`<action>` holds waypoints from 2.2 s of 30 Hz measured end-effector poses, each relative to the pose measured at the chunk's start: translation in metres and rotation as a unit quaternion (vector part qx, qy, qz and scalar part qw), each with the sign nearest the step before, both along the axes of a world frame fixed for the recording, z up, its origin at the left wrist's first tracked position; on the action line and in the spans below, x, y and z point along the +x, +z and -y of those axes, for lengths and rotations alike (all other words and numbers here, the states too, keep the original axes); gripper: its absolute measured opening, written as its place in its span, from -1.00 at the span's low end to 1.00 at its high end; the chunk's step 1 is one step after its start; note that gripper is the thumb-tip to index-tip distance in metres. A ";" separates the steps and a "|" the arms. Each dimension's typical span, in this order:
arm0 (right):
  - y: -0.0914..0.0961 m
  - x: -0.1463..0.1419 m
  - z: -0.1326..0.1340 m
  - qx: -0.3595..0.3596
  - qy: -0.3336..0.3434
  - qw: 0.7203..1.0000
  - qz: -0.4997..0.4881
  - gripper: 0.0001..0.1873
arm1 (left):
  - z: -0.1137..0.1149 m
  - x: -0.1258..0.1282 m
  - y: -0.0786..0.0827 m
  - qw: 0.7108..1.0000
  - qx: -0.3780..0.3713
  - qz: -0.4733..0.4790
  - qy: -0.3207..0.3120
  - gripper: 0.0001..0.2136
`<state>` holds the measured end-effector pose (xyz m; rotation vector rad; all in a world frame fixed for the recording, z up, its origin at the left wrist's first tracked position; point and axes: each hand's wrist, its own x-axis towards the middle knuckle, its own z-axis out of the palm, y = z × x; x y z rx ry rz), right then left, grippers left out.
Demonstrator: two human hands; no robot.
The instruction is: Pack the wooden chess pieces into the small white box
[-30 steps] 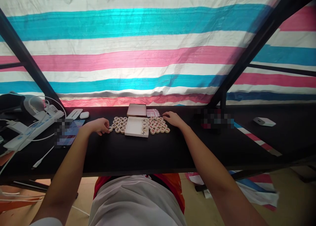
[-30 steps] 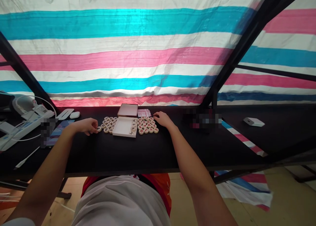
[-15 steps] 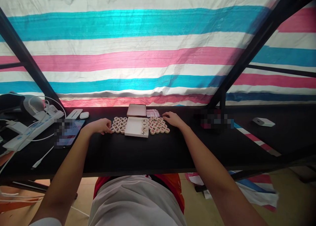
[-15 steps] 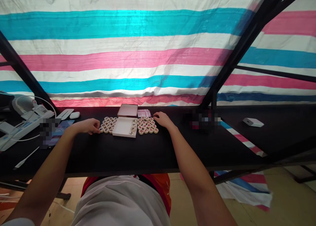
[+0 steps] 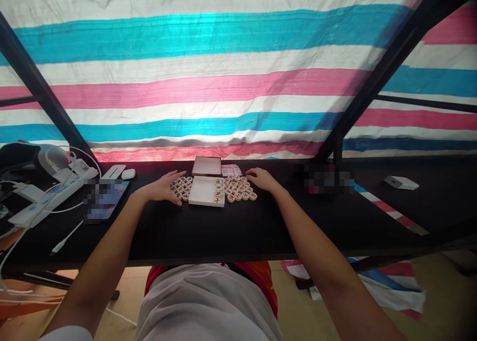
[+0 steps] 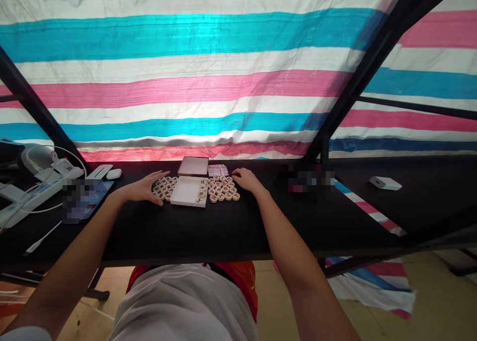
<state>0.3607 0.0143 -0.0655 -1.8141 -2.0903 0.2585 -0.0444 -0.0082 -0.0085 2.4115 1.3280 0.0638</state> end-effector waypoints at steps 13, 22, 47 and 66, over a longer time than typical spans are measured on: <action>0.002 -0.014 0.005 0.068 0.028 0.996 -0.059 -0.66 | -0.004 0.023 -0.011 0.995 0.073 -0.038 -0.063 0.07; 0.007 -0.049 0.024 0.018 0.134 0.991 -0.019 -0.41 | -0.007 0.023 -0.020 0.995 0.058 -0.045 -0.061 0.06; 0.008 -0.054 0.026 0.035 0.156 0.986 0.052 -0.41 | -0.006 0.027 -0.025 0.995 0.065 -0.046 -0.055 0.02; -0.001 -0.018 0.005 0.045 0.007 0.999 -0.026 -0.65 | 0.039 0.074 -0.007 0.956 0.240 0.055 -0.157 -0.50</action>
